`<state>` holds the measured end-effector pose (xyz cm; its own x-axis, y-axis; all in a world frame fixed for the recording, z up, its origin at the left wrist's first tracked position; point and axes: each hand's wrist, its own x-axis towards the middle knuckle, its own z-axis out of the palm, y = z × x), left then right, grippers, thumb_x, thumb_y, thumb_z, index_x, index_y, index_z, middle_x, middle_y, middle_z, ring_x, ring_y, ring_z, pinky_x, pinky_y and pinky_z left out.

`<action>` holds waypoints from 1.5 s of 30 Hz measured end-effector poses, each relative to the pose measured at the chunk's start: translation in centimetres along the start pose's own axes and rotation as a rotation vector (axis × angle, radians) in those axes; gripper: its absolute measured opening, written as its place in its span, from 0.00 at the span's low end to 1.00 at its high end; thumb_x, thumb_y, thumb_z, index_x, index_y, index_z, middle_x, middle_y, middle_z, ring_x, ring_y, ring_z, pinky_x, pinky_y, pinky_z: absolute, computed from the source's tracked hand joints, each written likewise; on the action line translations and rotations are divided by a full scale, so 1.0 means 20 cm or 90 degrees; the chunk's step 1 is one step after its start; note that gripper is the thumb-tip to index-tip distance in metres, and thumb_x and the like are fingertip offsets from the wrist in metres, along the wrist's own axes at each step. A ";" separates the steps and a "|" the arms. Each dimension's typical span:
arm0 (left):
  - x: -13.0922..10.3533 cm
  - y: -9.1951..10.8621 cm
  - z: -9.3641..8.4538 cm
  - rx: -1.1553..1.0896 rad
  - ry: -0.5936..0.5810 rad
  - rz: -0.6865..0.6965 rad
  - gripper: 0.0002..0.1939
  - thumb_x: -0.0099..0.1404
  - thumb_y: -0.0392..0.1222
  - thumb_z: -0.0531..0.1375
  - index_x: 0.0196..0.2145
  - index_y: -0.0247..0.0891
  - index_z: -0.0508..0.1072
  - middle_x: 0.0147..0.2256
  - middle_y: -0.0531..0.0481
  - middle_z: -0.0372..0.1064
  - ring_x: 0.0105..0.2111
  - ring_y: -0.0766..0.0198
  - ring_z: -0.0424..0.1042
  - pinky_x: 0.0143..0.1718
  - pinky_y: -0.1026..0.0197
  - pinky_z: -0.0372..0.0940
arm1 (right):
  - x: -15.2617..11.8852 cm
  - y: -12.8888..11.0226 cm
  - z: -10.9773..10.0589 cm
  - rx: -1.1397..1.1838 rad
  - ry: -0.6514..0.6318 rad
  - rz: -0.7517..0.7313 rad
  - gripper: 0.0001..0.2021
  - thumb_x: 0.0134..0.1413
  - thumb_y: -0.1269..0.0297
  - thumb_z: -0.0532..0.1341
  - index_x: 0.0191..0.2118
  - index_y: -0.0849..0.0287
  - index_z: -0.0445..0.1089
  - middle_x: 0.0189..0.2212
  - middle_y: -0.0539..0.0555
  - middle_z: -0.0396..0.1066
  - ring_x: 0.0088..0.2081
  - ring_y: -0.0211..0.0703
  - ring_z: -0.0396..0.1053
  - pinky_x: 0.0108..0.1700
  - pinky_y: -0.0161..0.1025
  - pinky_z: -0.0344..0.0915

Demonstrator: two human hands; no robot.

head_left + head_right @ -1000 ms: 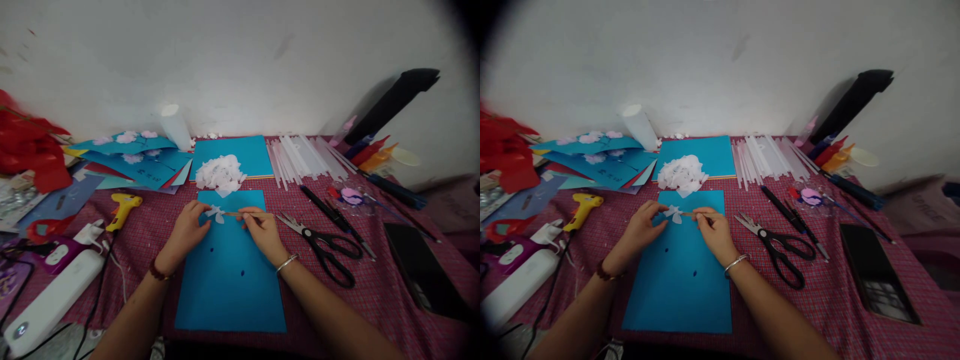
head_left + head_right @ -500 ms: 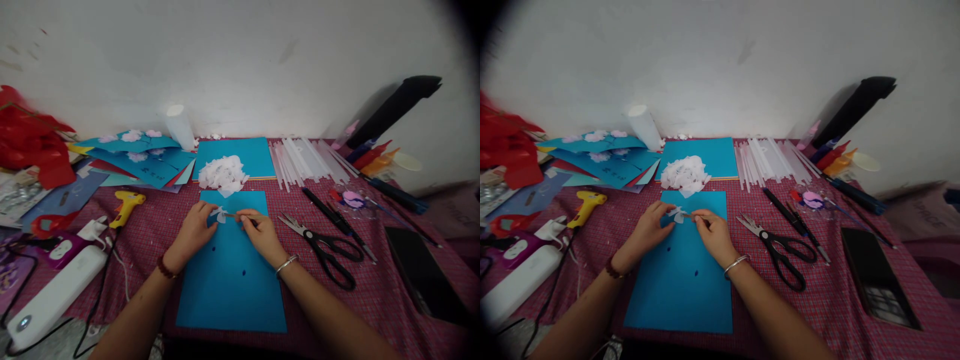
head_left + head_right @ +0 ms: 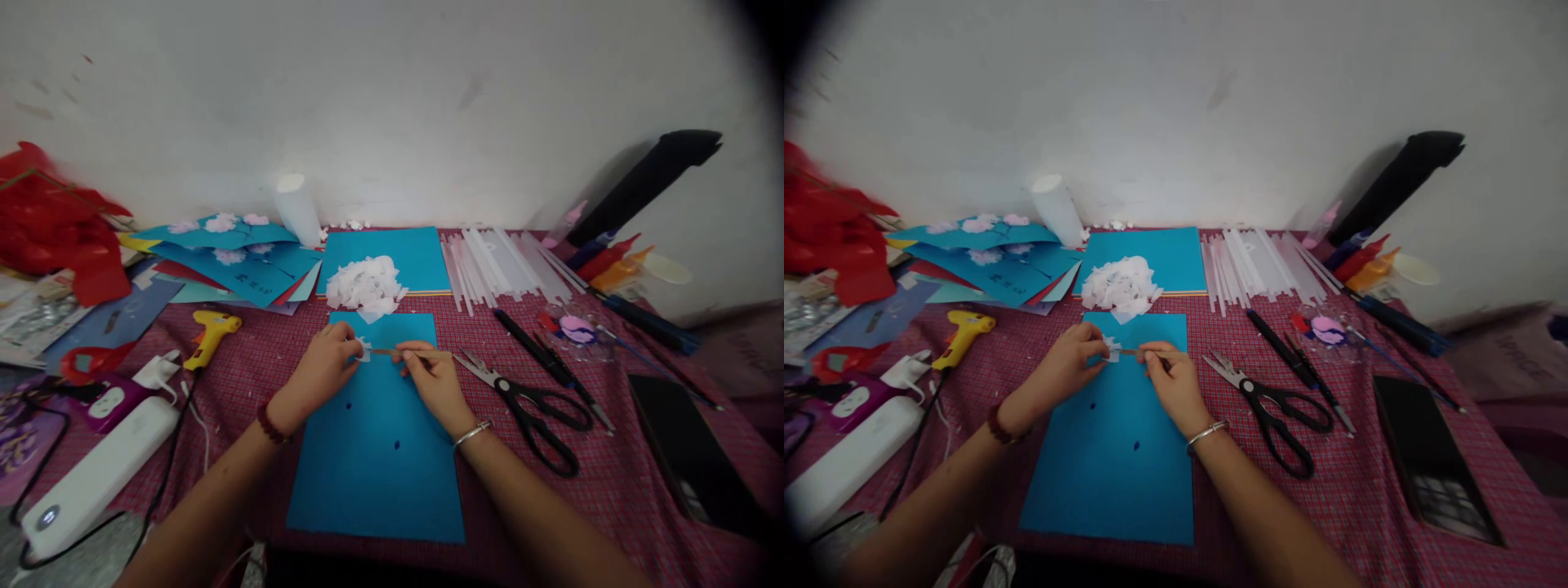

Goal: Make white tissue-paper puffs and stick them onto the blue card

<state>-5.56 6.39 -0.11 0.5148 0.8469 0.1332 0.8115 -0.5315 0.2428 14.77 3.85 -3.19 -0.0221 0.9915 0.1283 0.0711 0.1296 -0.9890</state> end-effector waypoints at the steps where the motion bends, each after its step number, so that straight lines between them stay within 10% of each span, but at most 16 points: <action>1: 0.01 -0.01 -0.01 0.020 -0.020 0.015 0.06 0.59 0.32 0.57 0.34 0.39 0.73 0.39 0.45 0.63 0.40 0.57 0.63 0.42 0.54 0.60 | 0.00 0.00 -0.01 0.005 0.001 0.002 0.10 0.56 0.63 0.56 0.36 0.60 0.74 0.30 0.54 0.75 0.24 0.38 0.68 0.24 0.34 0.64; 20: 0.26 -0.07 -0.05 -0.014 -0.078 0.052 0.07 0.57 0.30 0.56 0.26 0.36 0.72 0.30 0.48 0.65 0.33 0.61 0.66 0.35 0.60 0.61 | 0.00 0.02 0.00 -0.074 -0.040 -0.039 0.11 0.57 0.63 0.56 0.39 0.57 0.75 0.36 0.53 0.75 0.29 0.41 0.71 0.31 0.36 0.67; 26: 0.18 -0.16 -0.15 -0.141 -0.004 -0.045 0.08 0.61 0.35 0.52 0.30 0.36 0.70 0.30 0.49 0.67 0.32 0.64 0.66 0.33 0.63 0.60 | 0.02 0.03 0.01 -0.109 -0.051 -0.057 0.11 0.58 0.64 0.55 0.41 0.57 0.74 0.37 0.54 0.75 0.32 0.42 0.72 0.33 0.37 0.68; 33: 0.01 -0.21 -0.10 -0.121 -0.135 -0.073 0.14 0.52 0.37 0.59 0.39 0.37 0.69 0.33 0.49 0.68 0.31 0.62 0.68 0.32 0.62 0.61 | 0.01 0.03 0.02 -0.088 -0.042 -0.046 0.11 0.58 0.63 0.55 0.40 0.56 0.75 0.38 0.54 0.75 0.29 0.41 0.70 0.31 0.38 0.68; 45: 0.08 -0.22 -0.02 -0.163 -0.054 -0.034 0.05 0.54 0.31 0.53 0.24 0.38 0.66 0.25 0.53 0.64 0.27 0.65 0.63 0.29 0.65 0.55 | 0.02 0.02 0.02 -0.117 -0.040 -0.032 0.12 0.58 0.62 0.55 0.38 0.57 0.75 0.38 0.55 0.76 0.28 0.41 0.70 0.31 0.38 0.68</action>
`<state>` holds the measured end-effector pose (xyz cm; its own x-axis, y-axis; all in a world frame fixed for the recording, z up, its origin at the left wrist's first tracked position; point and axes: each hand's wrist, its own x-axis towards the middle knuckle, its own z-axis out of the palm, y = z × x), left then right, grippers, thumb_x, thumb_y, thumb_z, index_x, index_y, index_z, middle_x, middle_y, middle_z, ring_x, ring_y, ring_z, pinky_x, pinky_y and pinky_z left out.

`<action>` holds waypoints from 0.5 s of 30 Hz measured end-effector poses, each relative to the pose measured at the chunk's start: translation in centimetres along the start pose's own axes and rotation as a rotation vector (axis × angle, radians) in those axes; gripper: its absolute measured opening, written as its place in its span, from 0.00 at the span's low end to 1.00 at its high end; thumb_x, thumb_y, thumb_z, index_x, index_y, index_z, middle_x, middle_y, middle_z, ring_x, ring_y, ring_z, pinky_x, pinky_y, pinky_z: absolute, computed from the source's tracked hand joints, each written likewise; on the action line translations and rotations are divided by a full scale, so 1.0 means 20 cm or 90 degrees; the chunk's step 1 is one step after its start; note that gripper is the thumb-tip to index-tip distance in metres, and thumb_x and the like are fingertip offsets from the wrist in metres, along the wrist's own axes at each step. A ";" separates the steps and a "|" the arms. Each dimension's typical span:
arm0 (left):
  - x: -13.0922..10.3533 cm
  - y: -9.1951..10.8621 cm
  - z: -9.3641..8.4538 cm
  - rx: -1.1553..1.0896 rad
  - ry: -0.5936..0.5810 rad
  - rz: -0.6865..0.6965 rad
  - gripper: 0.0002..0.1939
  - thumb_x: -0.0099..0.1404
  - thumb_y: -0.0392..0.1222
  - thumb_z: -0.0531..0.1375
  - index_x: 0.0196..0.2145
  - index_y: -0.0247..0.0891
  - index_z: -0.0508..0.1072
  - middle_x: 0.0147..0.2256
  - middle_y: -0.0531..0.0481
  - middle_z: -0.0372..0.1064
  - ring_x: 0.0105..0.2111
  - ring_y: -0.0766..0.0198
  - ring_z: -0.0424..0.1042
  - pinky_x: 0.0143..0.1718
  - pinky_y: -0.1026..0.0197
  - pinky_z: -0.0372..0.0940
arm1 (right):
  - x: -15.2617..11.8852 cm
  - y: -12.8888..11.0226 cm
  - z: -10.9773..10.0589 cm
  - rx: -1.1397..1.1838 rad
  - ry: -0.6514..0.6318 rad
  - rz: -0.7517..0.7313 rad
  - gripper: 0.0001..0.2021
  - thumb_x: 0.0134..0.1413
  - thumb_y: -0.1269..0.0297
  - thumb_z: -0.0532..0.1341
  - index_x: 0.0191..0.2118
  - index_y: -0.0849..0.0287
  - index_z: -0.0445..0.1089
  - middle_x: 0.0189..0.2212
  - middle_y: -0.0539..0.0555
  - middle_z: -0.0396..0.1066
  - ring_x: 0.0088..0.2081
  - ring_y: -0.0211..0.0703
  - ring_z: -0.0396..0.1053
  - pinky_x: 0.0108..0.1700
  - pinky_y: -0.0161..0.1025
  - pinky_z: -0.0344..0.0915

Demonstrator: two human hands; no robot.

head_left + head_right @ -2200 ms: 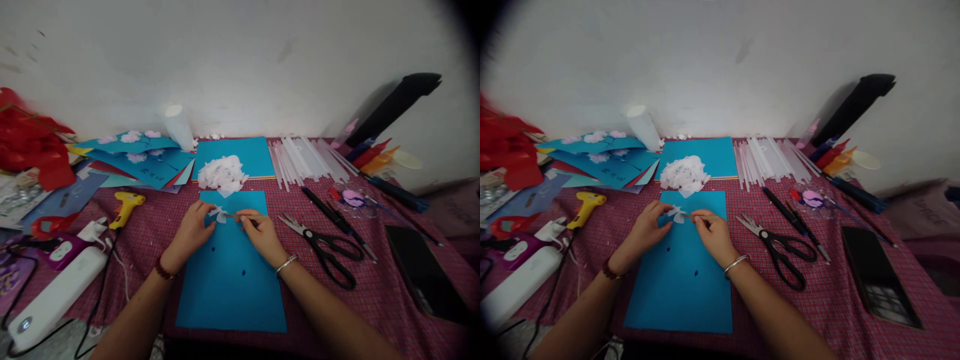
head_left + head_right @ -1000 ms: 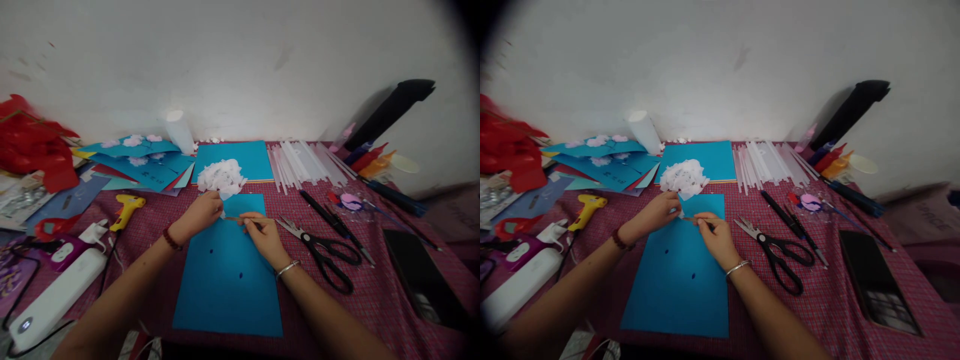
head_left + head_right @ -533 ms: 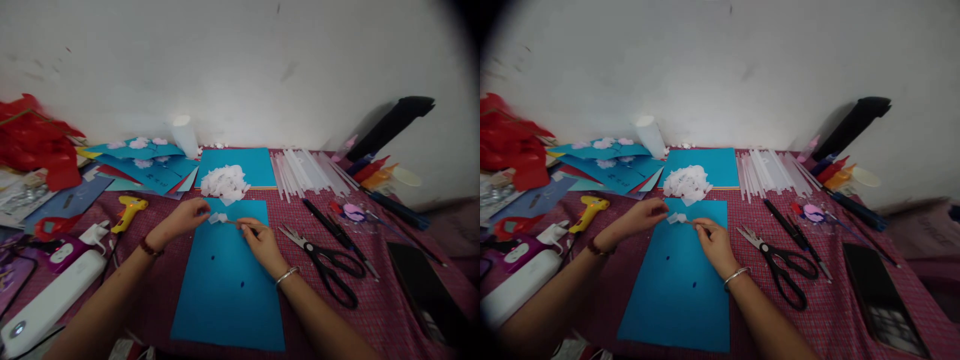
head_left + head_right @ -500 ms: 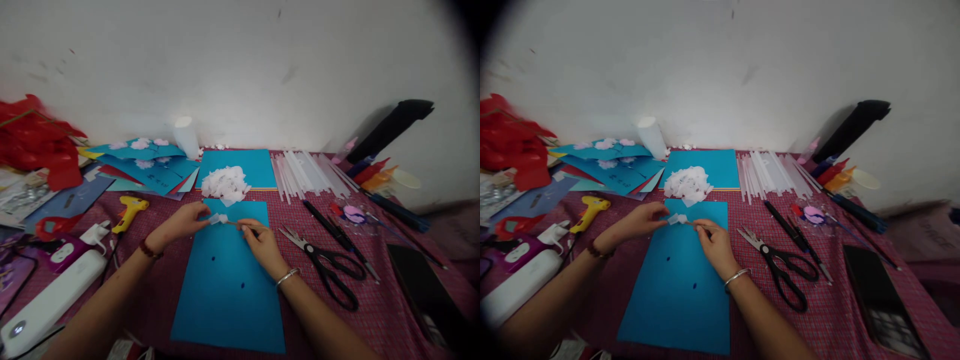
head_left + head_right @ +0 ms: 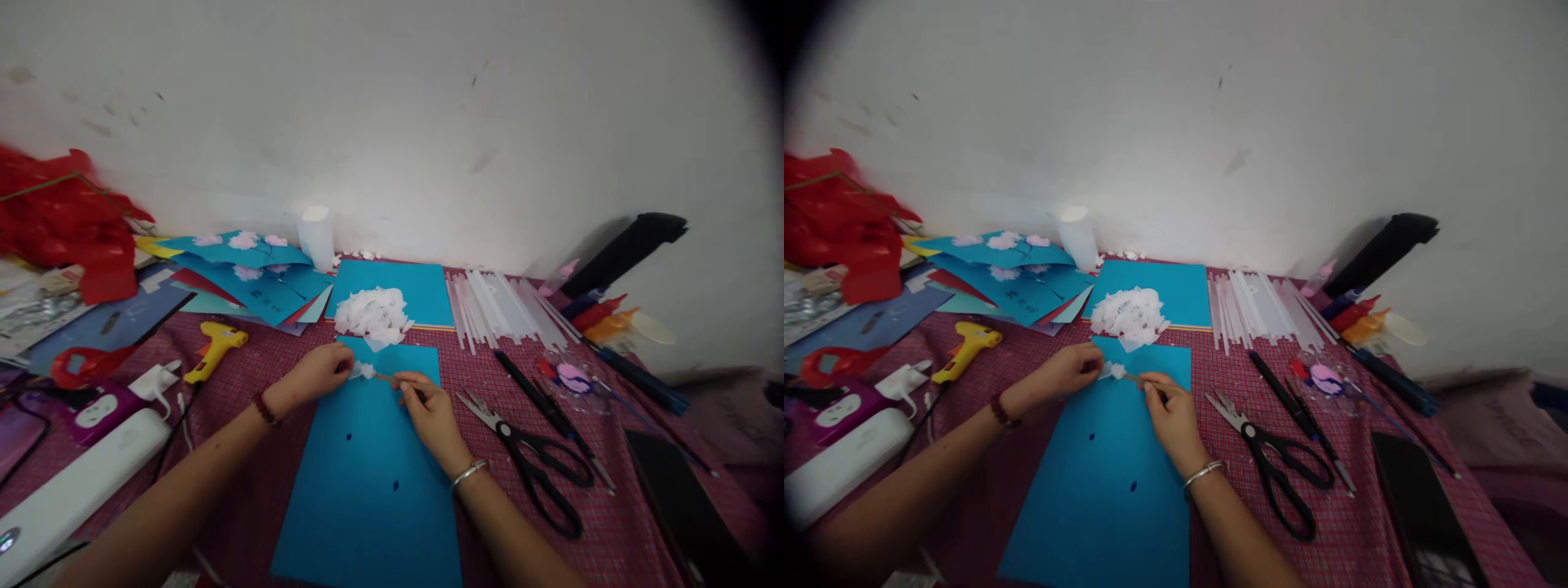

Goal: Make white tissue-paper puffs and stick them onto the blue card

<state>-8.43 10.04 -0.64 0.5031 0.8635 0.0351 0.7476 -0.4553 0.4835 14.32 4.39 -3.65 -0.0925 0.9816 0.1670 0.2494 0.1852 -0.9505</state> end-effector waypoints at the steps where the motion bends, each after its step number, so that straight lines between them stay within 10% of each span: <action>1: 0.01 0.00 -0.01 -0.001 0.000 0.004 0.05 0.54 0.31 0.53 0.24 0.38 0.66 0.25 0.53 0.64 0.27 0.65 0.63 0.29 0.65 0.55 | 0.00 0.00 0.00 0.000 0.000 -0.002 0.11 0.58 0.62 0.55 0.38 0.57 0.75 0.38 0.55 0.76 0.29 0.41 0.70 0.31 0.38 0.69; 15: -0.02 0.01 -0.01 0.043 -0.018 0.033 0.06 0.56 0.31 0.54 0.26 0.38 0.70 0.29 0.51 0.66 0.30 0.64 0.66 0.32 0.64 0.59 | 0.01 0.02 0.00 0.003 0.003 -0.017 0.12 0.58 0.63 0.55 0.41 0.56 0.75 0.38 0.55 0.76 0.34 0.44 0.73 0.34 0.39 0.70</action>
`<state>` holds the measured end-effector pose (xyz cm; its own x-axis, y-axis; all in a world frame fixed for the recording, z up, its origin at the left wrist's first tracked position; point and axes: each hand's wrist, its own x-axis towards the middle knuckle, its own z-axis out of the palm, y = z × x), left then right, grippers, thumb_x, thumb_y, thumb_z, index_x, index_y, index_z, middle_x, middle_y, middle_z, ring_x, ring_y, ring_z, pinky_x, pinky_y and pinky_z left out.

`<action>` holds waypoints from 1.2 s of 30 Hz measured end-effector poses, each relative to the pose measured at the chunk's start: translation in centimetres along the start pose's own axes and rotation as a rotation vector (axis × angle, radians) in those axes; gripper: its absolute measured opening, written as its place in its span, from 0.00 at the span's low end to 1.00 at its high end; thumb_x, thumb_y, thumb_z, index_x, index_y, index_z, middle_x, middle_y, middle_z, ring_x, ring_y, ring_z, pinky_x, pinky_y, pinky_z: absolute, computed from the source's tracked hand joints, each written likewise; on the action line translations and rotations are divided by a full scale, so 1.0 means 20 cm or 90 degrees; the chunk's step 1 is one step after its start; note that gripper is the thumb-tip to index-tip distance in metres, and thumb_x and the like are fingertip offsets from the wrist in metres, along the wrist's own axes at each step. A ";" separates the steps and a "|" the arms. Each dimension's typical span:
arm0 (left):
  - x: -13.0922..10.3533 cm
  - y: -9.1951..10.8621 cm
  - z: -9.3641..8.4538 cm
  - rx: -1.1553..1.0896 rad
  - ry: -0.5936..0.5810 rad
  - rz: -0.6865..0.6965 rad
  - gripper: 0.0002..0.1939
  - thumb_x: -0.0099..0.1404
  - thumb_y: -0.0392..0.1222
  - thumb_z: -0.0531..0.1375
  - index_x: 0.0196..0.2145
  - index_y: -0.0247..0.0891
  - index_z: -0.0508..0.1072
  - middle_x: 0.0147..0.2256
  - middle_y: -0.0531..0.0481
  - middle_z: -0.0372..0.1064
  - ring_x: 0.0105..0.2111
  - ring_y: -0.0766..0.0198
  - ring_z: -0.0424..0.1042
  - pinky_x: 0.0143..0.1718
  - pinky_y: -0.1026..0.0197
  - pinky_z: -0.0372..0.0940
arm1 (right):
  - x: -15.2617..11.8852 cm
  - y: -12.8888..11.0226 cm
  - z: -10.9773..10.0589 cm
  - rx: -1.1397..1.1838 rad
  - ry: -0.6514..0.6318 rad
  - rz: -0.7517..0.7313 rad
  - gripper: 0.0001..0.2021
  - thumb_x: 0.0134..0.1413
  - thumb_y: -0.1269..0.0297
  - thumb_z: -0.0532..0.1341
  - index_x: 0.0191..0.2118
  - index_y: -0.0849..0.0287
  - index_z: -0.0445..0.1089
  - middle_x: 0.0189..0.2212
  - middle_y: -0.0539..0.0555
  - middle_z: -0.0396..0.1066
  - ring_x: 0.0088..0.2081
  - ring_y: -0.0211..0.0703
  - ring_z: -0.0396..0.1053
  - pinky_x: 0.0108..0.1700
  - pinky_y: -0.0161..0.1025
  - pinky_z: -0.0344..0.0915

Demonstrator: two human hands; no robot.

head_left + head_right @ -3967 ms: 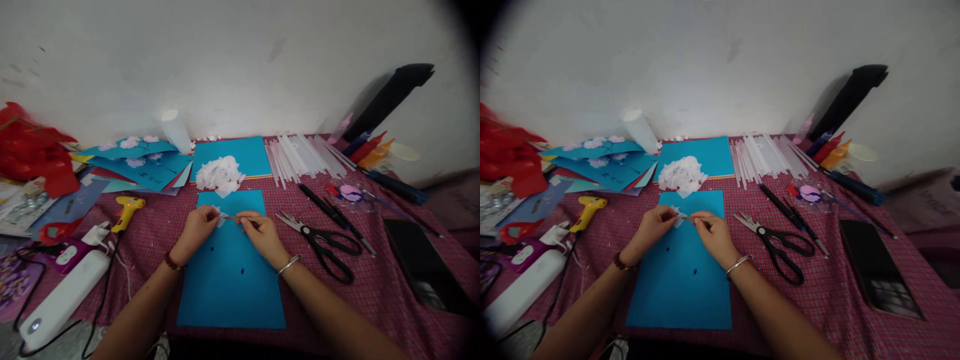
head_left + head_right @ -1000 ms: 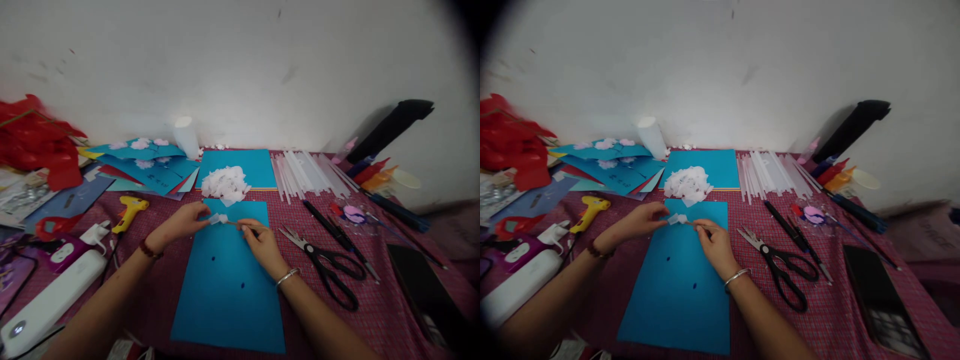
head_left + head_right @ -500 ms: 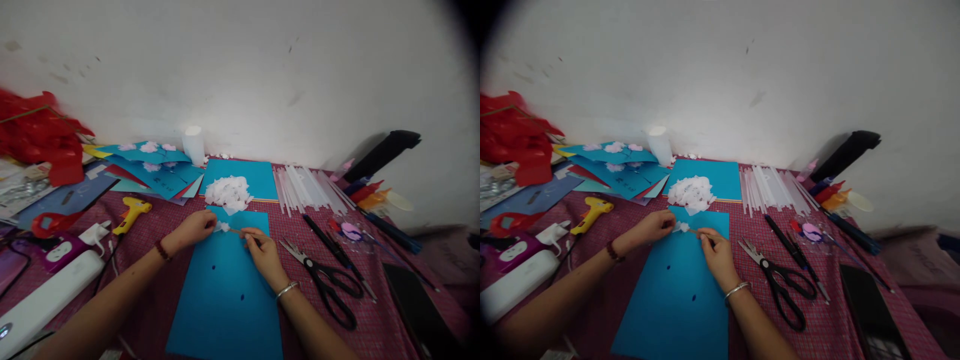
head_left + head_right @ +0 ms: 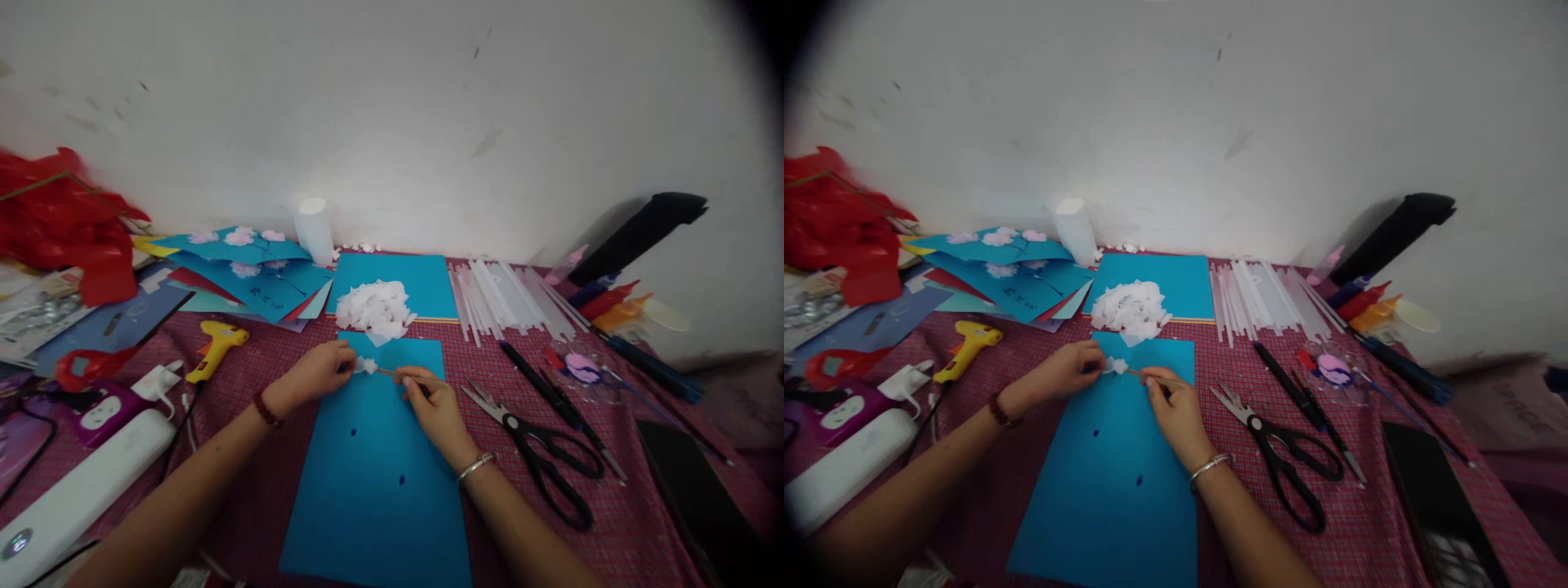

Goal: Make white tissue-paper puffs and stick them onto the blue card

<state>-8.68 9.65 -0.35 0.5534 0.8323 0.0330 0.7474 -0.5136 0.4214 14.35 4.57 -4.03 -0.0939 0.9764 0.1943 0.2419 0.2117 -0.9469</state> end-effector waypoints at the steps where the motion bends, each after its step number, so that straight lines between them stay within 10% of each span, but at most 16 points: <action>1: 0.01 0.00 0.00 0.010 0.006 0.005 0.07 0.57 0.31 0.54 0.27 0.38 0.70 0.30 0.50 0.65 0.31 0.64 0.66 0.33 0.64 0.59 | 0.00 0.00 0.00 0.001 -0.001 -0.001 0.12 0.58 0.63 0.55 0.41 0.56 0.75 0.38 0.54 0.76 0.34 0.44 0.73 0.34 0.40 0.70; 24: 0.09 -0.08 0.01 -0.174 0.025 -0.080 0.06 0.53 0.32 0.55 0.22 0.35 0.70 0.23 0.51 0.68 0.25 0.64 0.64 0.27 0.64 0.55 | 0.00 0.00 0.00 0.015 -0.038 0.017 0.13 0.58 0.60 0.55 0.41 0.58 0.74 0.38 0.56 0.75 0.31 0.43 0.71 0.32 0.38 0.67; 36: 0.05 -0.18 0.00 -0.545 0.117 -0.142 0.06 0.49 0.34 0.54 0.27 0.33 0.68 0.19 0.58 0.58 0.18 0.71 0.57 0.21 0.67 0.53 | -0.01 0.04 -0.07 0.307 0.140 0.157 0.16 0.53 0.49 0.59 0.33 0.59 0.68 0.21 0.49 0.70 0.23 0.41 0.67 0.27 0.37 0.63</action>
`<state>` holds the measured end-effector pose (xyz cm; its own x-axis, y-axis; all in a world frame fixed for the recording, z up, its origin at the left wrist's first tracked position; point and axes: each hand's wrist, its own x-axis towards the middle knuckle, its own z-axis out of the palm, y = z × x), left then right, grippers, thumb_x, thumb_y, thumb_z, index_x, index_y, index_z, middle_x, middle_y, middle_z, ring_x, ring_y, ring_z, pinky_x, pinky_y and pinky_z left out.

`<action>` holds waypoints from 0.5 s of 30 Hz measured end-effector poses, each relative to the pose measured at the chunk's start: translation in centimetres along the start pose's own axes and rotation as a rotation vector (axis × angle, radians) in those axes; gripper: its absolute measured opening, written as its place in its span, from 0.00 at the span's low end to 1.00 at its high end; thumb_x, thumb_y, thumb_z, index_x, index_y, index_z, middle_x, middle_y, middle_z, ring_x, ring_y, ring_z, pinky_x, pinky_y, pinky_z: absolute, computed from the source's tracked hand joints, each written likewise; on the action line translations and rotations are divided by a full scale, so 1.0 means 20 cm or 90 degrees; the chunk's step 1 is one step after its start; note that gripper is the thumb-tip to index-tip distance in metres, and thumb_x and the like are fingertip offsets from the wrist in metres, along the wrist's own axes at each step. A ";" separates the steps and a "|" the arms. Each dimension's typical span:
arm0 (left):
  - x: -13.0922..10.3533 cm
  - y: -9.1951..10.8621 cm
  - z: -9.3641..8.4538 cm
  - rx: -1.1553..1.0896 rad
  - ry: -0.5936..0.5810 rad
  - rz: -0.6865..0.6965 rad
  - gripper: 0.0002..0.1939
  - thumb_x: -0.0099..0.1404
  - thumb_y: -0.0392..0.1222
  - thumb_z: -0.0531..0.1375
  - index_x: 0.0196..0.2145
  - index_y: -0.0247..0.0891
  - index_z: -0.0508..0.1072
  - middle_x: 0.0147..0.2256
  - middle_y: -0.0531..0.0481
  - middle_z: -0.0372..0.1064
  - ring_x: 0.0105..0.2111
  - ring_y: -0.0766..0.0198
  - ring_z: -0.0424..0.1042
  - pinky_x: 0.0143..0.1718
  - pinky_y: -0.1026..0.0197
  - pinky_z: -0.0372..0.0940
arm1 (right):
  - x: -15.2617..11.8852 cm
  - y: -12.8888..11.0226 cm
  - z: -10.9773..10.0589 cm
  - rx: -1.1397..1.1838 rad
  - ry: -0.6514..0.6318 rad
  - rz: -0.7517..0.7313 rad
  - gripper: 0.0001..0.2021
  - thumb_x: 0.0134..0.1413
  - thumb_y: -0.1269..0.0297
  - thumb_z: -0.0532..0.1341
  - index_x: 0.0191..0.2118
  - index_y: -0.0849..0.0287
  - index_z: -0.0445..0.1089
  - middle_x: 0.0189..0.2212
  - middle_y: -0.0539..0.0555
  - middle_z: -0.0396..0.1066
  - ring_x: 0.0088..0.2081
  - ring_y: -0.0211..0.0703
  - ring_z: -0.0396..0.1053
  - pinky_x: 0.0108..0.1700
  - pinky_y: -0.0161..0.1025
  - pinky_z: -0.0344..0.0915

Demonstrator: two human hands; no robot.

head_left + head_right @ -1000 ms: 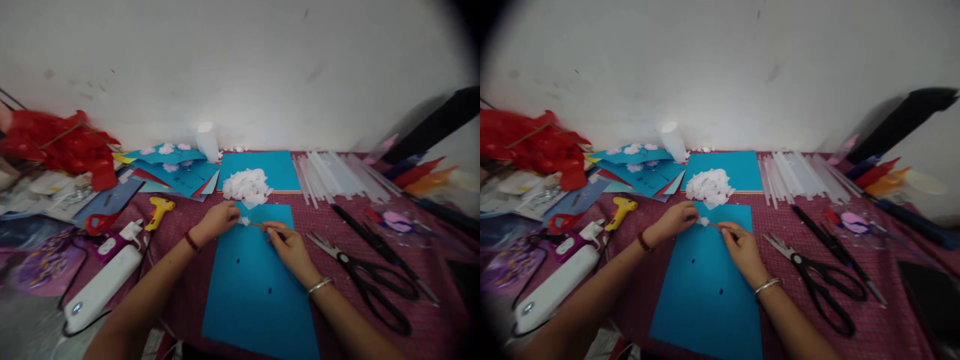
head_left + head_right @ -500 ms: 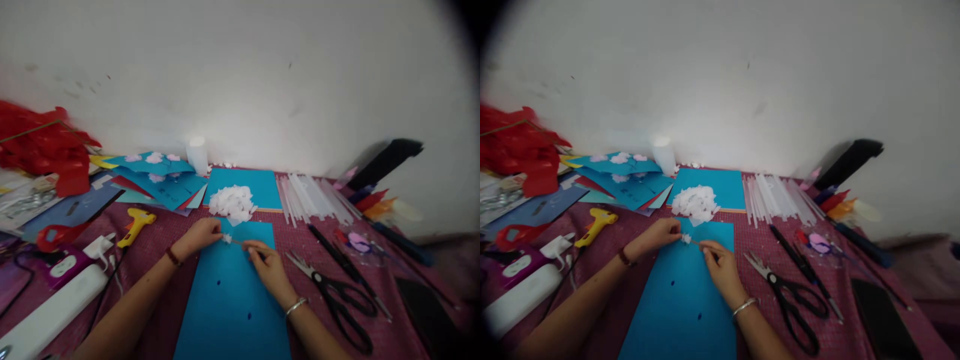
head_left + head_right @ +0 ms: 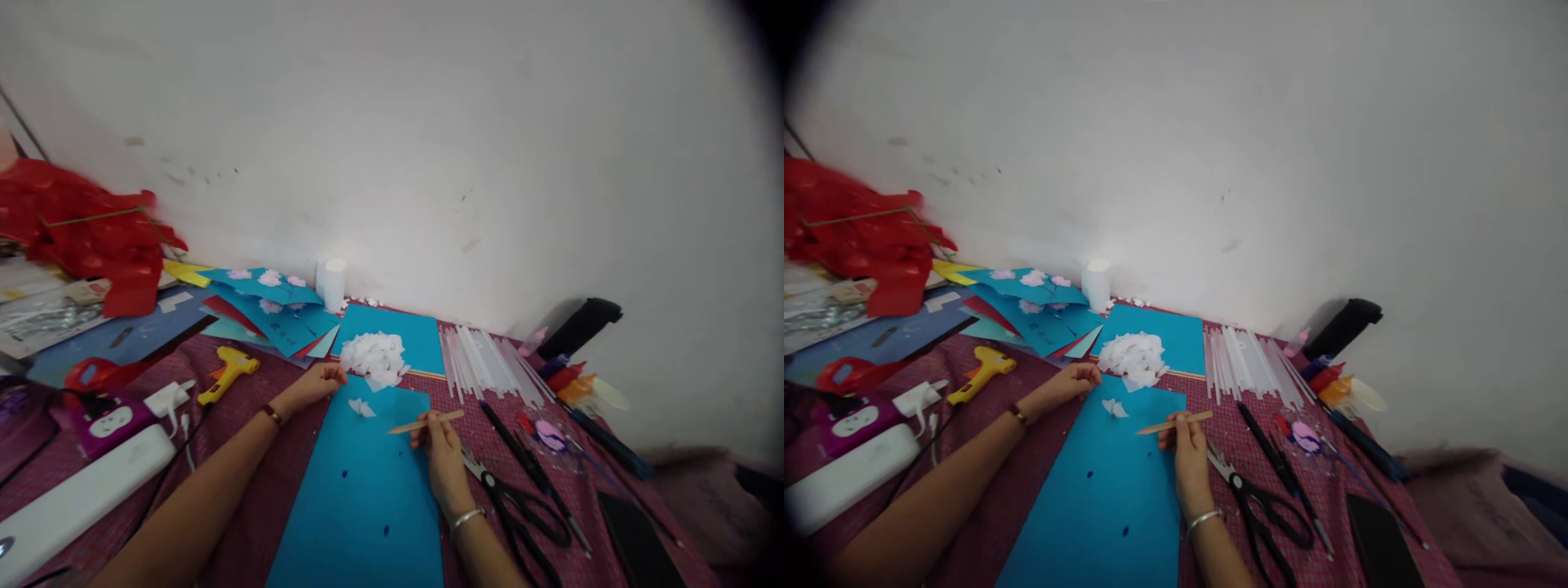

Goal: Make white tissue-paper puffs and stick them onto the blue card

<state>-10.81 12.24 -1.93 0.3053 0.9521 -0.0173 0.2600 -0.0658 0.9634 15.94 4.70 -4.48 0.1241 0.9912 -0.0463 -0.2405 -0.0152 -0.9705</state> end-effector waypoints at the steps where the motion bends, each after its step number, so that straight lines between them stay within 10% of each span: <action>1: 0.00 0.00 -0.01 -0.031 0.005 -0.003 0.06 0.49 0.36 0.55 0.28 0.33 0.67 0.19 0.57 0.59 0.18 0.71 0.58 0.21 0.67 0.55 | 0.00 0.00 -0.01 0.016 0.002 0.007 0.16 0.52 0.49 0.60 0.32 0.59 0.68 0.20 0.49 0.70 0.22 0.41 0.66 0.27 0.37 0.63; 15: -0.13 0.25 0.02 -0.213 -0.010 0.013 0.17 0.52 0.50 0.65 0.22 0.35 0.66 0.21 0.55 0.62 0.22 0.71 0.60 0.25 0.66 0.54 | 0.00 -0.01 -0.02 -0.034 -0.093 -0.002 0.16 0.53 0.50 0.60 0.33 0.61 0.69 0.21 0.50 0.70 0.23 0.39 0.66 0.28 0.36 0.61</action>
<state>-10.00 9.32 2.90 0.3225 0.9466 0.0012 -0.0614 0.0196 0.9979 16.44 4.58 -4.36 -0.0181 0.9998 -0.0124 -0.1882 -0.0156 -0.9820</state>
